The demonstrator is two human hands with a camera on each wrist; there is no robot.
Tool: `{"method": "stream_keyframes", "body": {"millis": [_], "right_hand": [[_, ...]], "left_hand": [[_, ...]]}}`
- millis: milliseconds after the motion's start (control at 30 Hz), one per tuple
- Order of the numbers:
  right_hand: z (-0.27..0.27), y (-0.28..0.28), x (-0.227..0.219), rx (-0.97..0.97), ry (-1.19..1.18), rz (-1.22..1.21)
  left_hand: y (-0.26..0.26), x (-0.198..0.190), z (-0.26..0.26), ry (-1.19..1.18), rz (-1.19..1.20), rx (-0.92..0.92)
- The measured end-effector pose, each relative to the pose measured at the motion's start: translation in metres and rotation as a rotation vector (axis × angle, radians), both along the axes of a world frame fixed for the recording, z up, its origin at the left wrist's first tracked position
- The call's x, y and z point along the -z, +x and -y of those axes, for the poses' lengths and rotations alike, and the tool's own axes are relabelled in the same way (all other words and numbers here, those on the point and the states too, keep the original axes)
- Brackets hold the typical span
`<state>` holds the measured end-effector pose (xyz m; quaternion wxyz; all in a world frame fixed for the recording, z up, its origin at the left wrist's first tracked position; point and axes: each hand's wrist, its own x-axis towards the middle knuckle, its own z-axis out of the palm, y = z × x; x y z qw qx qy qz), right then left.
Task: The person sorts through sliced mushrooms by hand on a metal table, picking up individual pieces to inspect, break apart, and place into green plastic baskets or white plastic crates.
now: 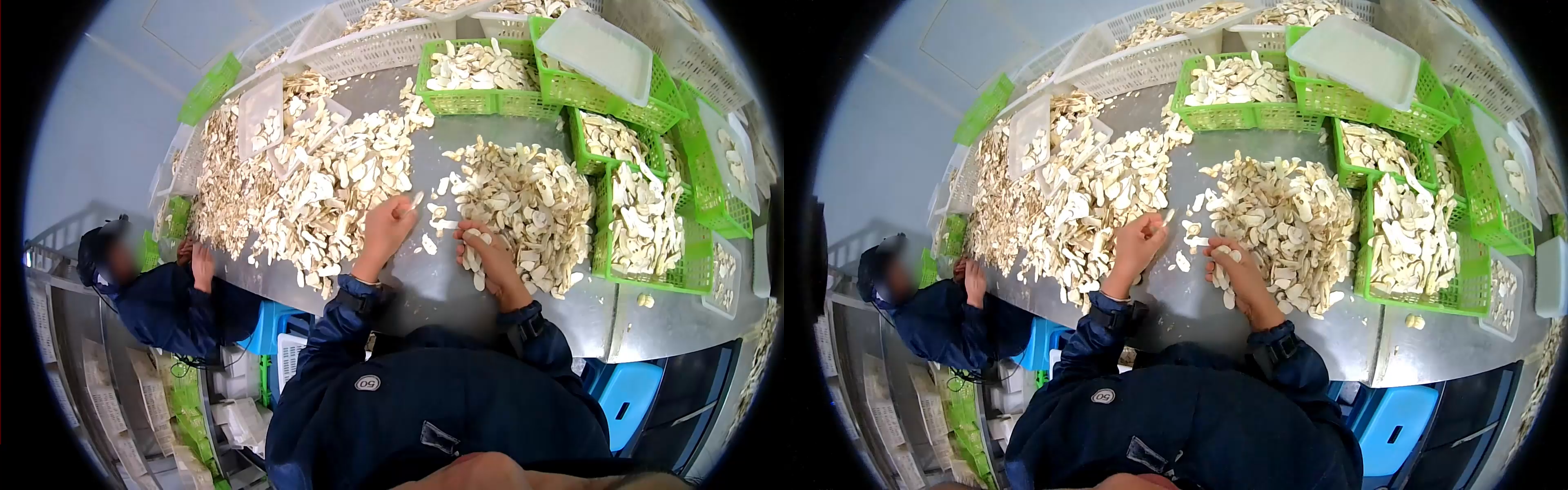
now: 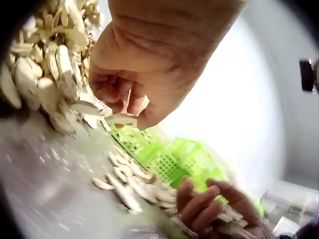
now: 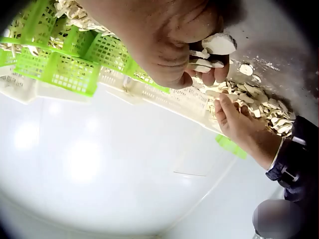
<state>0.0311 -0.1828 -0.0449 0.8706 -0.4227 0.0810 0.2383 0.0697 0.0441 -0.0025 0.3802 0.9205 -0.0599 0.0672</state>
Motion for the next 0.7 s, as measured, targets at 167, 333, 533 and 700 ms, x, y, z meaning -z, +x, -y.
{"method": "stream_keyframes", "body": {"millis": [167,333,533,700], "right_hand": [[-0.004,-0.002,-0.001,-0.024,-0.034,0.046],[-0.007,-0.006,-0.003,-0.134,-0.205,0.148],[-0.013,-0.010,0.004,-0.191,-0.276,0.208],[0.000,-0.011,-0.018,-0.210,-0.293,0.171]], "left_hand": [[-0.002,0.020,0.007,-0.678,-0.428,0.076],[-0.012,0.010,0.027,-0.832,-0.497,0.106],[-0.027,0.010,0.030,-0.702,-0.437,0.250],[-0.035,0.006,0.014,-0.604,-0.404,0.161]]}}
